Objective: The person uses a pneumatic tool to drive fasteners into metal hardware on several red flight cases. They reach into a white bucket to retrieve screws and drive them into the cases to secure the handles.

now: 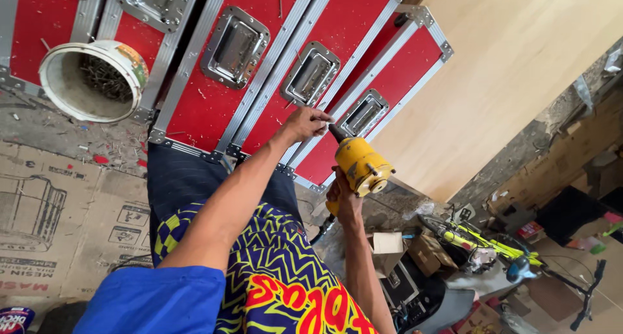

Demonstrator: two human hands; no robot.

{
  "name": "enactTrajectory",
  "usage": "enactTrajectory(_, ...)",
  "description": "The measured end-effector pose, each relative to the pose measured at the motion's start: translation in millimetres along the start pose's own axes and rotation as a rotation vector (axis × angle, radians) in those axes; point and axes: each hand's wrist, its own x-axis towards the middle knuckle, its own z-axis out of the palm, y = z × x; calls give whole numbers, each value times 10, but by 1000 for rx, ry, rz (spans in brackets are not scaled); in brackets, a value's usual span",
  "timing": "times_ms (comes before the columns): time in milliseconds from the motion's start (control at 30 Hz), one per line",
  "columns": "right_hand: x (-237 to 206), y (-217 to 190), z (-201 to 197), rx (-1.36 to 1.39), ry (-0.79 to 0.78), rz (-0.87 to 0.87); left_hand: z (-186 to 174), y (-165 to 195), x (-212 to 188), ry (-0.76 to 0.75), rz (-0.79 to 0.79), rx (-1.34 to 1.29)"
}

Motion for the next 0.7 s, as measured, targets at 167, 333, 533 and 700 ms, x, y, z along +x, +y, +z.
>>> enactTrajectory(167,-30,-144,13,5,-35,-7,-23,48,79,-54,-89,8)
enactTrajectory(333,-56,-231,21,-2,-68,-66,-69,153,130,-46,-165,163)
enactTrajectory(533,-69,-267,49,14,-95,-85,-142,261,139,-88,-220,210)
enactTrajectory(700,-55,-253,23,70,-122,-63,-195,243,187,-152,-248,242)
